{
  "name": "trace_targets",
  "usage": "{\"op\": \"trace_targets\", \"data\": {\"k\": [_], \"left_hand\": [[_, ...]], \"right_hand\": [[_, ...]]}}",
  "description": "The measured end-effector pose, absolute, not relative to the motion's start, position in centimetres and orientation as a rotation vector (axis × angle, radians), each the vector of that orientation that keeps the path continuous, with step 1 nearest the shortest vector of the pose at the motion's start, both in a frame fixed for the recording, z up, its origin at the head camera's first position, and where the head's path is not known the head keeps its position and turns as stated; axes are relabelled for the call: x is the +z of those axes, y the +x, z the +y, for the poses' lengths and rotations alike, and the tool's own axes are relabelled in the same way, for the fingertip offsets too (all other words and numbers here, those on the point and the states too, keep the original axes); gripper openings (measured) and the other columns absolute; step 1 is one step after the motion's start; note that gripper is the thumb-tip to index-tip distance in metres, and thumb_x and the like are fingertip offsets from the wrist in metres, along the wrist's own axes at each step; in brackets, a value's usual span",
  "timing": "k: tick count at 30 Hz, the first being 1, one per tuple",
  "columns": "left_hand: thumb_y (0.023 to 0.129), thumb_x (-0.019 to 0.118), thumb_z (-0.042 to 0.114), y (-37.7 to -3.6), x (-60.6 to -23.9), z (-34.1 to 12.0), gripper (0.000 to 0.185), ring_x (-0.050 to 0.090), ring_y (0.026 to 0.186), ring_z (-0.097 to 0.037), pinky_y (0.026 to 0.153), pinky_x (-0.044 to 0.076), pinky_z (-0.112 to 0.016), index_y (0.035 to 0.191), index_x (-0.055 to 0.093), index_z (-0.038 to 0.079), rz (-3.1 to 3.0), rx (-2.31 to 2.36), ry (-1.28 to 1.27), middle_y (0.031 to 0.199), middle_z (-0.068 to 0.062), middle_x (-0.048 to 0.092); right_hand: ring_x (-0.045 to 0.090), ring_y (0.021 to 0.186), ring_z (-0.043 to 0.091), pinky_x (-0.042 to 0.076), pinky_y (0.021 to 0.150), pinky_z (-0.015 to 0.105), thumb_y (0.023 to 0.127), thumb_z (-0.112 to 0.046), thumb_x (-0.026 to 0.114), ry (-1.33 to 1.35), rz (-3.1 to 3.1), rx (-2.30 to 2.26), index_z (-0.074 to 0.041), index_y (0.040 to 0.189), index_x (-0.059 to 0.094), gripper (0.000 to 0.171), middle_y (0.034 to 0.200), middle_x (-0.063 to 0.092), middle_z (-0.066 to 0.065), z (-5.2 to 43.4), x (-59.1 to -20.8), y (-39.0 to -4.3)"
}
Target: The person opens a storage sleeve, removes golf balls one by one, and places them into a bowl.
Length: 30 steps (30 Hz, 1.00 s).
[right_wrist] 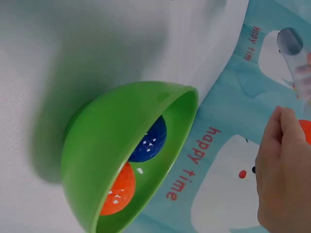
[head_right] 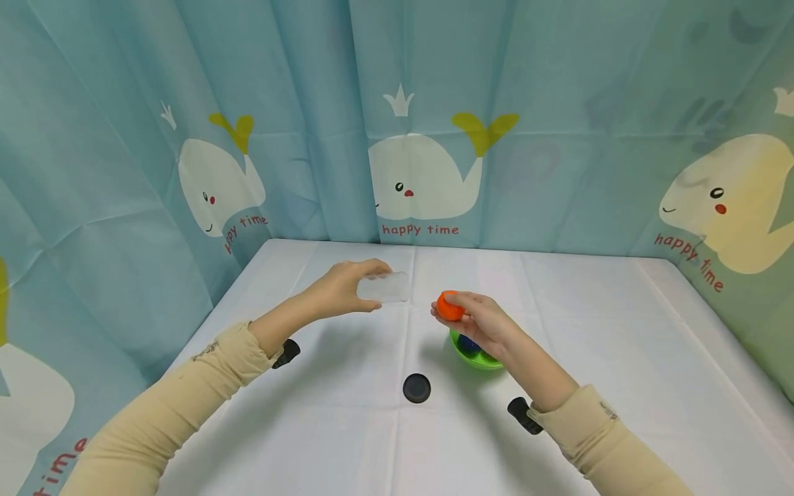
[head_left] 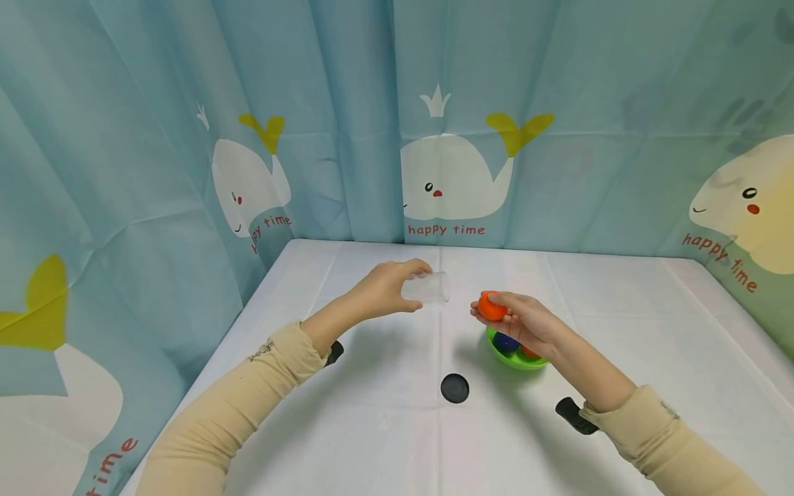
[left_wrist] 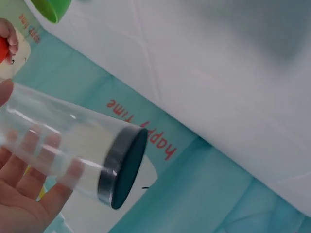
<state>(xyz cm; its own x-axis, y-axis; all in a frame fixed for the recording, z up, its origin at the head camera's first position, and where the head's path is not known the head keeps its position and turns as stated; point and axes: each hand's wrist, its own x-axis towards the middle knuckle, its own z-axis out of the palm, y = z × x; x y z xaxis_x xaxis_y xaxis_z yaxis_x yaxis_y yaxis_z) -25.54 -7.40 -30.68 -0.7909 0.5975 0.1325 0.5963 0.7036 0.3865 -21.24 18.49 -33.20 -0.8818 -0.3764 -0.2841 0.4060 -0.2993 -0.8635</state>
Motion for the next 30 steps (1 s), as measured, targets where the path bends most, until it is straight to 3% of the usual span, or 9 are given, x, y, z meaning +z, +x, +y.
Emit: {"op": "trace_targets", "data": {"k": [4,8,13,18,24,30], "left_hand": [[0.078,0.076,0.018,-25.3,-31.1,-7.6,0.055,0.059,0.112,-0.023,0.094,0.048,-0.039,0.127,0.053,0.013,2.908,0.720,1.006,0.124,-0.005,0.062],[0.078,0.077,0.019,-25.1,-31.4,-7.9,0.055,0.059,0.113,-0.023,0.095,0.048,-0.038,0.126,0.053,0.012,2.915,0.761,0.987,0.124,-0.006,0.062],[0.078,0.077,0.020,-25.0,-31.8,-8.2,0.054,0.058,0.116,-0.023,0.098,0.047,-0.038,0.126,0.052,0.012,2.908,0.783,0.950,0.126,-0.007,0.062],[0.078,0.077,0.021,-24.8,-32.2,-8.5,0.055,0.058,0.116,-0.024,0.098,0.047,-0.039,0.126,0.052,0.012,2.913,0.798,0.913,0.126,-0.008,0.062],[0.077,0.079,0.023,-24.7,-32.6,-8.6,0.056,0.060,0.114,-0.024,0.097,0.048,-0.040,0.125,0.052,0.013,2.923,0.816,0.885,0.123,-0.009,0.064],[0.076,0.079,0.024,-24.4,-33.0,-8.7,0.055,0.060,0.112,-0.024,0.094,0.049,-0.037,0.123,0.052,0.013,2.916,0.869,0.826,0.122,-0.008,0.064]], "right_hand": [[0.066,0.095,0.016,0.052,0.089,0.028,0.096,-0.014,0.054,0.041,1.497,-2.196,0.010,0.140,0.018,0.061,0.103,0.061,0.007,19.2,-33.3,-21.3],[0.067,0.093,0.014,0.050,0.092,0.029,0.096,-0.020,0.054,0.010,1.584,-2.139,0.007,0.132,0.030,0.051,0.099,0.066,0.002,19.7,-33.6,-21.4],[0.064,0.089,0.007,0.052,0.080,0.016,0.099,-0.033,0.048,-0.072,1.817,-1.997,0.006,0.126,0.039,0.048,0.095,0.070,-0.007,20.1,-33.8,-21.6],[0.061,0.089,0.007,0.050,0.076,0.013,0.097,-0.031,0.051,-0.074,1.867,-1.998,0.003,0.122,0.042,0.043,0.095,0.069,-0.008,20.5,-33.8,-21.6],[0.065,0.086,0.007,0.053,0.081,0.016,0.095,-0.027,0.056,-0.033,1.900,-2.007,0.000,0.119,0.046,0.037,0.094,0.064,-0.008,21.0,-33.9,-21.5],[0.064,0.086,0.002,0.052,0.082,0.016,0.093,-0.030,0.060,-0.013,2.138,-1.875,0.004,0.129,0.045,0.052,0.099,0.058,-0.009,21.2,-34.2,-21.3]]}}
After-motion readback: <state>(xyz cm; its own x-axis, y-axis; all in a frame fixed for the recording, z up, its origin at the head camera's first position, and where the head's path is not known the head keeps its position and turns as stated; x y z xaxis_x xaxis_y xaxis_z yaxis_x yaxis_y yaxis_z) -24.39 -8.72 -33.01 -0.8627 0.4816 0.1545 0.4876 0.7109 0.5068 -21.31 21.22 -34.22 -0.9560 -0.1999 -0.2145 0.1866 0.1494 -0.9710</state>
